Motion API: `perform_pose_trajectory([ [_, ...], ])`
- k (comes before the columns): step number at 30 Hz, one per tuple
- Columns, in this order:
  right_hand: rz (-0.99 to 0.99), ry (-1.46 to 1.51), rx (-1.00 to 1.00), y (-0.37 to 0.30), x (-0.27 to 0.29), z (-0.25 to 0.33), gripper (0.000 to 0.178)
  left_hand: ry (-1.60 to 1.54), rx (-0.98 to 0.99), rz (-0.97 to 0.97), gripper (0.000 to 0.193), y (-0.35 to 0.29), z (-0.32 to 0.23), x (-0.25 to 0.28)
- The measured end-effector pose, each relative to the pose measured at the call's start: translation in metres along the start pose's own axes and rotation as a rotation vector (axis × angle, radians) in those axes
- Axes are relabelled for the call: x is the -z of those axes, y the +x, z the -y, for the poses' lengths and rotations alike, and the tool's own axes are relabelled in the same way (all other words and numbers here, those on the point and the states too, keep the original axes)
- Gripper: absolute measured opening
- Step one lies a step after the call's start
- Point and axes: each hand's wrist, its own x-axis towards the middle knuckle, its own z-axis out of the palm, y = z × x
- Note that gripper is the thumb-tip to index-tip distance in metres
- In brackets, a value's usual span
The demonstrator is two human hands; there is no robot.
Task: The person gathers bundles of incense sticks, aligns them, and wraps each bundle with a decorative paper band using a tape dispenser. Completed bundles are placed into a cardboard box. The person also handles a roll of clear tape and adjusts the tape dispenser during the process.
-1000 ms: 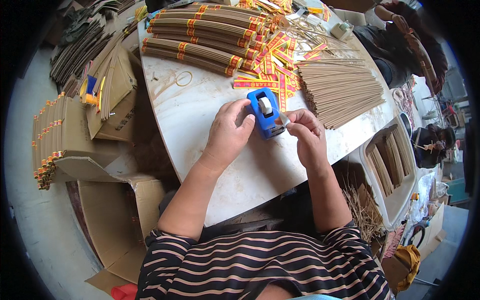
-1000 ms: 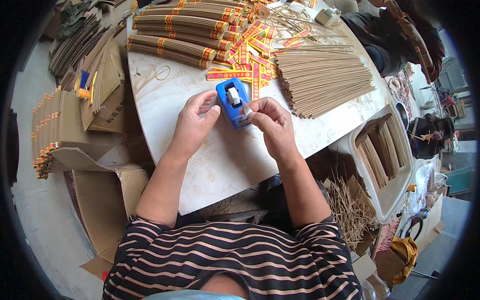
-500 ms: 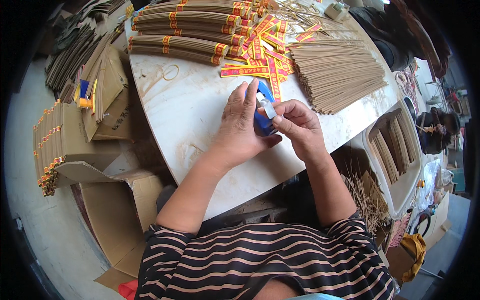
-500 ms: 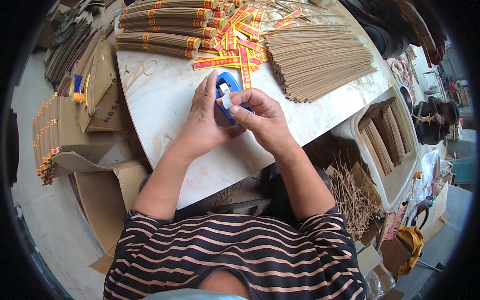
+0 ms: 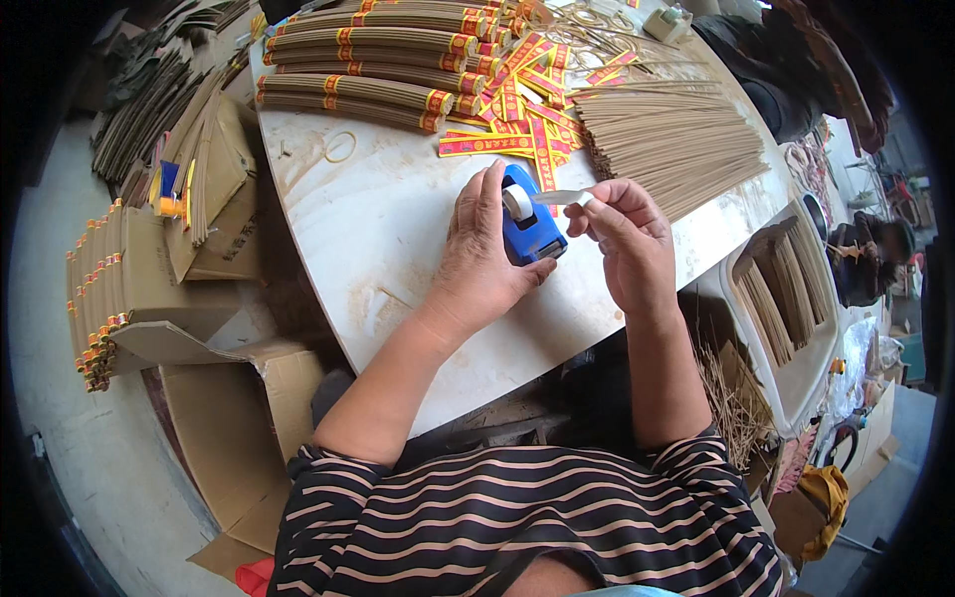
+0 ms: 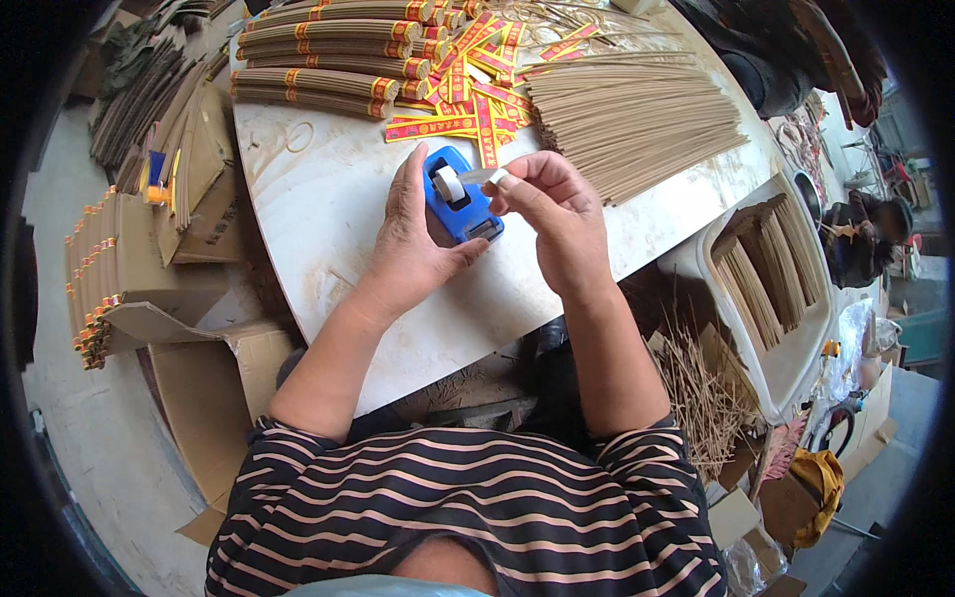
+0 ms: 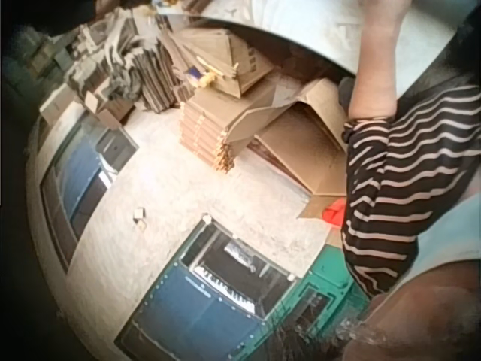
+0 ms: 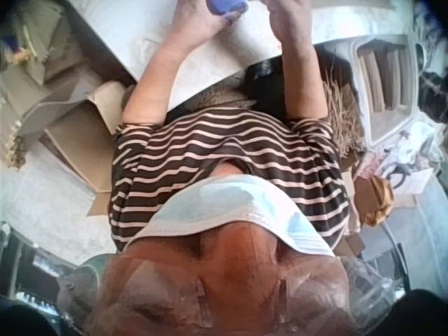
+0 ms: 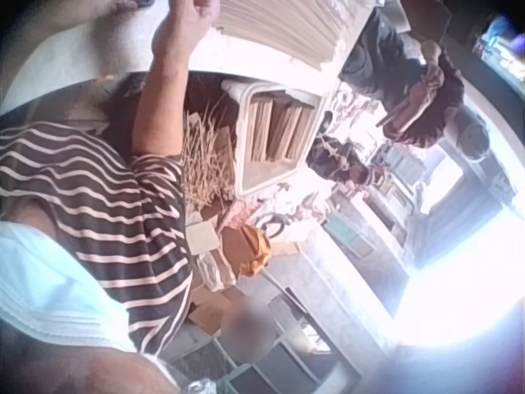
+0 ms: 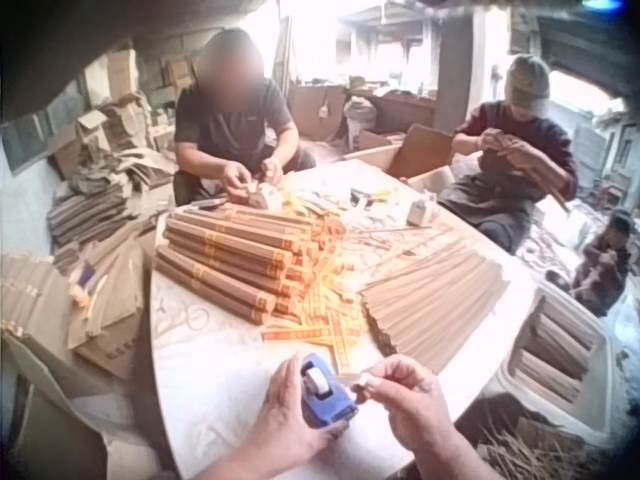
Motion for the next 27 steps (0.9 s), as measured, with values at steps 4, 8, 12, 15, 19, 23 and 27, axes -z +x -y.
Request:
perform_pose_trajectory([
  [4, -0.021, 0.021, -0.017, 0.002, 0.007, 0.002, 0.01, -0.005, -0.011, 0.005, 0.104, 0.0, 0.001, 0.002],
  [8, -0.044, 0.003, 0.01, 0.006, 0.018, 0.003, 0.011, 0.007, 0.02, 0.02, 0.103, -0.001, 0.001, 0.002],
  [12, -0.134, -0.015, 0.086, 0.007, 0.021, 0.001, 0.013, -0.014, 0.04, 0.032, 0.102, -0.001, 0.001, 0.001],
  [15, -0.136, -0.009, 0.114, 0.007, 0.019, 0.0, 0.014, -0.023, 0.02, 0.036, 0.103, 0.0, 0.002, 0.002],
  [19, -0.087, -0.034, 0.231, 0.004, 0.014, -0.003, 0.014, -0.029, 0.007, 0.034, 0.103, 0.0, 0.003, 0.002],
  [23, -0.026, -0.143, 0.38, 0.0, 0.011, -0.007, 0.014, -0.04, -0.014, 0.023, 0.103, 0.0, 0.004, 0.001],
  [27, 0.026, -0.255, 0.517, 0.004, 0.009, -0.01, 0.011, -0.034, -0.001, 0.029, 0.103, 0.0, 0.003, 0.002],
])
